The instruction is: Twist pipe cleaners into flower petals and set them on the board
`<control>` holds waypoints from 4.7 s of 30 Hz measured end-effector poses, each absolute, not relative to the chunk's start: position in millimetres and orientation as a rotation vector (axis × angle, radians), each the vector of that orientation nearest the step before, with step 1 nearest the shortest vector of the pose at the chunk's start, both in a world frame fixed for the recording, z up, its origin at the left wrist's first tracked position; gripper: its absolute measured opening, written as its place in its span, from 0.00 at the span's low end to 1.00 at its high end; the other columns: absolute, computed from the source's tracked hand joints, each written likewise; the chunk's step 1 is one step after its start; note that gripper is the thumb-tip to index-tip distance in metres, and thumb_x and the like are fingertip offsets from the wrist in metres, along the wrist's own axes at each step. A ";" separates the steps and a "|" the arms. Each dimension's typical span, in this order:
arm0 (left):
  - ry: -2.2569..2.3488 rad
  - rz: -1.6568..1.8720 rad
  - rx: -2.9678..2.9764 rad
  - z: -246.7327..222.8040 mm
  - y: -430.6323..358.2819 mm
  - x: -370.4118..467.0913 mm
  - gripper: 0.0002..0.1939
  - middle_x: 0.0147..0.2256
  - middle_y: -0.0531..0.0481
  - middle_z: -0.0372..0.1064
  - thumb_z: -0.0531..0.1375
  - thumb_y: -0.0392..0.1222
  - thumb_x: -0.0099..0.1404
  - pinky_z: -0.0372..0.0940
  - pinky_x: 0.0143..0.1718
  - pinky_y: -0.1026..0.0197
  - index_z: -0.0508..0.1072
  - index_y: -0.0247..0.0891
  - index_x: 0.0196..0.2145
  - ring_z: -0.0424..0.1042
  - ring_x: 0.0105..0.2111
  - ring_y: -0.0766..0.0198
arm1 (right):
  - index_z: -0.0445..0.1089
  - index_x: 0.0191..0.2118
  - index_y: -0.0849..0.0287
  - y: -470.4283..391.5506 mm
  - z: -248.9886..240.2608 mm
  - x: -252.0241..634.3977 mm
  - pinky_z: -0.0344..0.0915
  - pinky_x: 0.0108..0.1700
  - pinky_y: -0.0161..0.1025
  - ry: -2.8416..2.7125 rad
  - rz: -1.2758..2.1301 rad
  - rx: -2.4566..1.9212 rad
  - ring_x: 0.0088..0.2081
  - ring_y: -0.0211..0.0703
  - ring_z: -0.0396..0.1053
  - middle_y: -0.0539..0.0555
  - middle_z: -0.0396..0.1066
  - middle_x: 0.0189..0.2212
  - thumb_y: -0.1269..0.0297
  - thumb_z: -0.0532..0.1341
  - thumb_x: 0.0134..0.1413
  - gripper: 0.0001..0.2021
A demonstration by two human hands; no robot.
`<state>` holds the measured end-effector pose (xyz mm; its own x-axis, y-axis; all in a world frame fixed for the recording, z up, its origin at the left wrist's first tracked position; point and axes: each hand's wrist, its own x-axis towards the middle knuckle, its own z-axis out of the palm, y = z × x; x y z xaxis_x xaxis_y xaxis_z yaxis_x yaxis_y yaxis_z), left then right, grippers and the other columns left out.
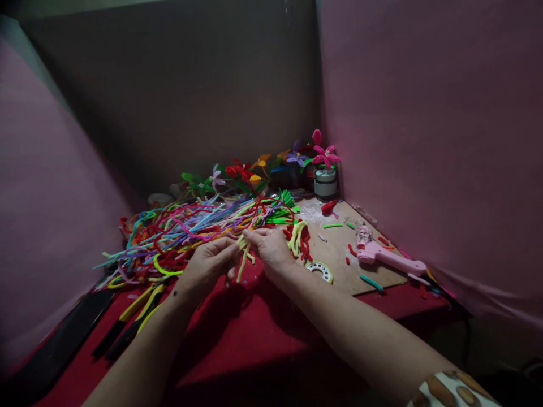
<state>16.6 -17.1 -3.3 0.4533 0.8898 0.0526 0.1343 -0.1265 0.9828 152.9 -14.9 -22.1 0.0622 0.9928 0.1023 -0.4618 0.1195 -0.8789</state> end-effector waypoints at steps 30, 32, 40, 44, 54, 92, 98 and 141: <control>0.842 0.868 1.409 2.3 -12.8 8.6 0.10 0.22 0.55 0.66 0.59 0.45 0.56 0.58 0.10 0.69 0.66 0.34 0.29 0.60 0.12 0.73 | 0.64 0.20 0.63 -16.5 -25.6 152.8 0.48 0.18 0.31 -1.032 1.376 -0.772 0.15 0.29 0.52 0.45 0.58 0.14 0.55 0.64 0.40 0.15; 0.872 0.946 1.388 3.9 -12.1 7.9 0.10 0.20 0.55 0.66 0.59 0.44 0.55 0.57 0.09 0.70 0.66 0.34 0.28 0.60 0.12 0.73 | 0.65 0.20 0.63 -20.8 -23.6 151.4 0.48 0.17 0.31 -1.098 1.428 -0.820 0.15 0.28 0.53 0.46 0.60 0.15 0.60 0.65 0.38 0.12; 1.027 1.033 1.429 7.9 -14.6 8.1 0.09 0.20 0.52 0.68 0.59 0.42 0.53 0.57 0.11 0.70 0.68 0.33 0.29 0.62 0.13 0.71 | 0.66 0.22 0.63 -23.0 -21.0 148.1 0.56 0.19 0.32 -1.105 1.429 -0.762 0.16 0.30 0.58 0.50 0.68 0.19 0.64 0.63 0.38 0.08; 1.008 1.034 1.444 6.8 -14.5 7.8 0.08 0.16 0.53 0.66 0.60 0.41 0.53 0.60 0.14 0.69 0.69 0.33 0.27 0.63 0.14 0.71 | 0.65 0.26 0.62 -22.7 -19.5 148.3 0.59 0.23 0.33 -1.047 1.360 -0.700 0.19 0.32 0.61 0.50 0.69 0.21 0.65 0.63 0.39 0.08; 1.000 1.047 1.495 6.5 -19.2 14.6 0.07 0.15 0.53 0.66 0.60 0.40 0.52 0.61 0.17 0.67 0.70 0.33 0.26 0.64 0.14 0.70 | 0.65 0.27 0.61 -25.5 -12.7 150.3 0.62 0.27 0.34 -1.047 1.200 -0.669 0.21 0.34 0.64 0.50 0.69 0.22 0.61 0.63 0.42 0.09; 1.004 1.137 1.691 -9.2 -17.3 17.8 0.11 0.19 0.57 0.67 0.58 0.39 0.55 0.62 0.12 0.68 0.68 0.37 0.38 0.66 0.14 0.68 | 0.69 0.22 0.64 -21.2 -22.9 150.9 0.52 0.22 0.33 -1.193 1.192 -0.910 0.18 0.32 0.57 0.48 0.63 0.16 0.60 0.63 0.40 0.10; 0.973 1.019 1.705 -4.1 -19.1 18.7 0.07 0.19 0.56 0.66 0.57 0.37 0.54 0.63 0.13 0.67 0.67 0.34 0.33 0.66 0.14 0.68 | 0.67 0.20 0.64 -16.6 -24.8 155.7 0.51 0.20 0.32 -1.204 1.257 -0.970 0.16 0.31 0.56 0.47 0.62 0.14 0.61 0.65 0.37 0.11; 1.095 0.853 1.667 12.5 -23.8 18.7 0.10 0.16 0.58 0.60 0.61 0.43 0.53 0.49 0.13 0.71 0.69 0.34 0.30 0.55 0.13 0.75 | 0.68 0.18 0.64 -17.3 -21.3 153.4 0.46 0.20 0.34 -0.936 1.379 -0.769 0.16 0.29 0.52 0.46 0.60 0.12 0.60 0.67 0.34 0.12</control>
<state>18.7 -23.8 12.5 0.3599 0.9313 0.0556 0.2810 -0.1650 0.9454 153.4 -17.3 -21.3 -0.0396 0.9947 0.0949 -0.4556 0.0665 -0.8877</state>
